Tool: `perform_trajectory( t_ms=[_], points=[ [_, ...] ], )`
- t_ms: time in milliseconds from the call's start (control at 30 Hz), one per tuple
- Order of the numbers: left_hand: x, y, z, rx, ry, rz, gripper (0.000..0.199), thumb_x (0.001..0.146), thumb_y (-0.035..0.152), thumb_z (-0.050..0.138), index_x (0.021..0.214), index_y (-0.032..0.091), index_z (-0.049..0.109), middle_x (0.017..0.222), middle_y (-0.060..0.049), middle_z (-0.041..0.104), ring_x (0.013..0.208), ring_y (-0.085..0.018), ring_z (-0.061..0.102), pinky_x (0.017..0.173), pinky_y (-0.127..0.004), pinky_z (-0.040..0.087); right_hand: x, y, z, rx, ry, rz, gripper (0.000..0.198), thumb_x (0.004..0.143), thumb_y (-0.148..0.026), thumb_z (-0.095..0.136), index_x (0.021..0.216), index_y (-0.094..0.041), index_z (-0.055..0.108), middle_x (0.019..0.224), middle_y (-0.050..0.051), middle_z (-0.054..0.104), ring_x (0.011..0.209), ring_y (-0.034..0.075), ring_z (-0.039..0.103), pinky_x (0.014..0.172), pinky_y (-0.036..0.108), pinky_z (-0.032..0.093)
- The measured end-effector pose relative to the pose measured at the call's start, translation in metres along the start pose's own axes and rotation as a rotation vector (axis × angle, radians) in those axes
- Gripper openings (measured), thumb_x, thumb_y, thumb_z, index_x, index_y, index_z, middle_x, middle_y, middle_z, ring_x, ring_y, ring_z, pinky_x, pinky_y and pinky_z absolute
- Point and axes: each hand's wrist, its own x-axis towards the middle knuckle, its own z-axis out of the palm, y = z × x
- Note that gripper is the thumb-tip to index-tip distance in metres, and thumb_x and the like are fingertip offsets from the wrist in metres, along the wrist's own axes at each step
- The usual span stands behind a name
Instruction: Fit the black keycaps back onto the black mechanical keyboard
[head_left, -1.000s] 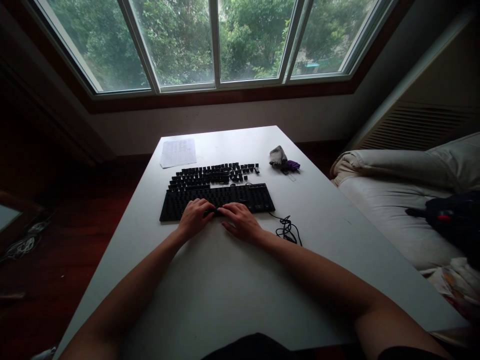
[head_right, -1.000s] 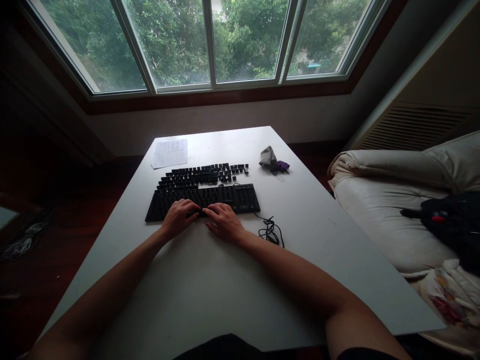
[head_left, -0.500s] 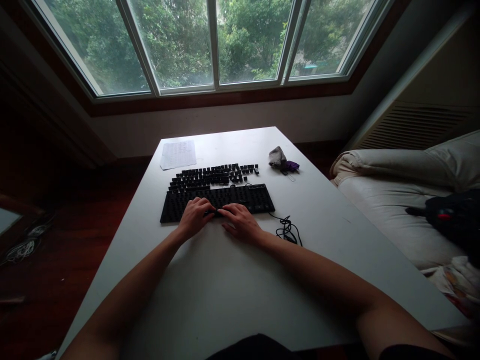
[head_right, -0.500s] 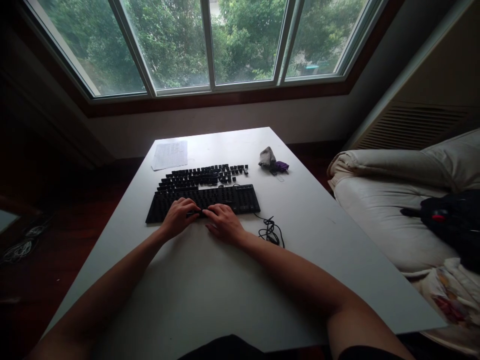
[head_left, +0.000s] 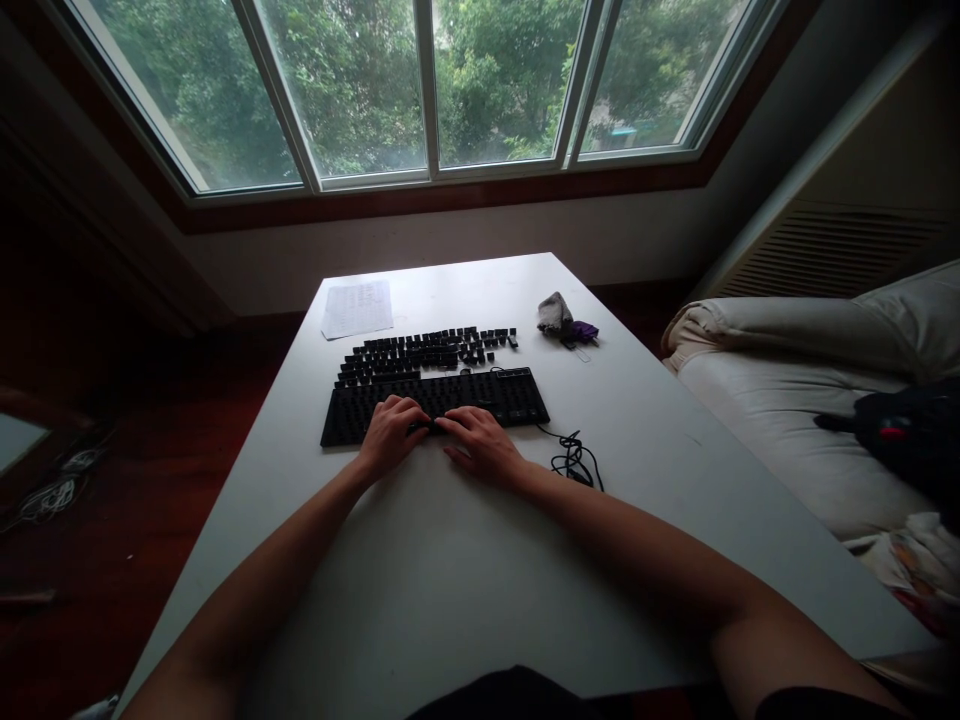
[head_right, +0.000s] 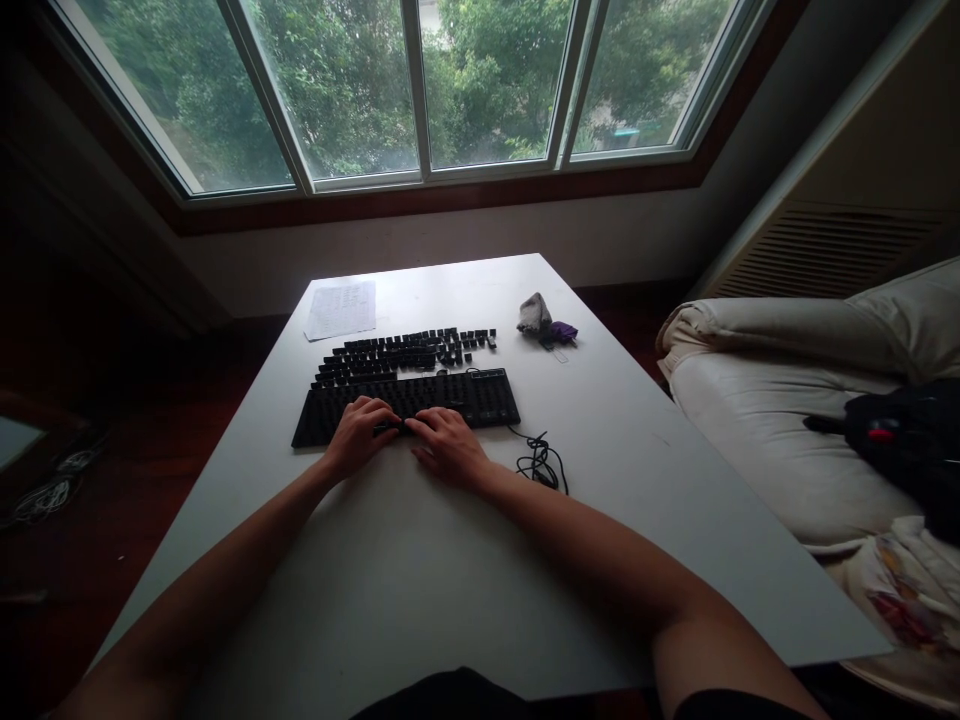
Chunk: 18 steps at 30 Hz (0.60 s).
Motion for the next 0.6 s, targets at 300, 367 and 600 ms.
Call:
perform_trajectory(
  t_ms=[300, 367, 600],
  points=[
    [0.008, -0.001, 0.001, -0.042, 0.054, -0.008, 0.01, 0.089, 0.032, 0.066, 0.096, 0.025, 0.07, 0.105, -0.004, 0.067, 0.103, -0.024, 0.057, 0.093, -0.041, 0.044, -0.001, 0.005, -0.002, -0.004, -0.019, -0.003, 0.05, 0.092, -0.033, 0.062, 0.141, -0.022, 0.055, 0.132, 0.014, 0.059, 0.123, 0.03, 0.05, 0.103, 0.047, 0.042],
    [0.02, -0.013, -0.005, -0.028, 0.112, -0.041, 0.011, 0.092, 0.031, 0.061, 0.096, 0.025, 0.069, 0.102, -0.005, 0.067, 0.1, -0.024, 0.057, 0.094, -0.041, 0.044, -0.001, 0.005, -0.004, -0.001, -0.023, 0.0, 0.049, 0.092, -0.033, 0.062, 0.139, -0.022, 0.056, 0.132, 0.013, 0.059, 0.123, 0.029, 0.05, 0.103, 0.047, 0.042],
    [0.066, -0.077, -0.028, 0.225, 0.052, -0.059, 0.014, 0.088, 0.028, 0.062, 0.096, 0.024, 0.073, 0.101, -0.007, 0.066, 0.097, -0.027, 0.056, 0.086, -0.041, 0.044, 0.001, 0.004, -0.008, 0.012, -0.024, -0.005, 0.043, 0.093, -0.029, 0.062, 0.135, -0.02, 0.059, 0.128, 0.013, 0.061, 0.12, 0.028, 0.052, 0.099, 0.045, 0.044]
  ],
)
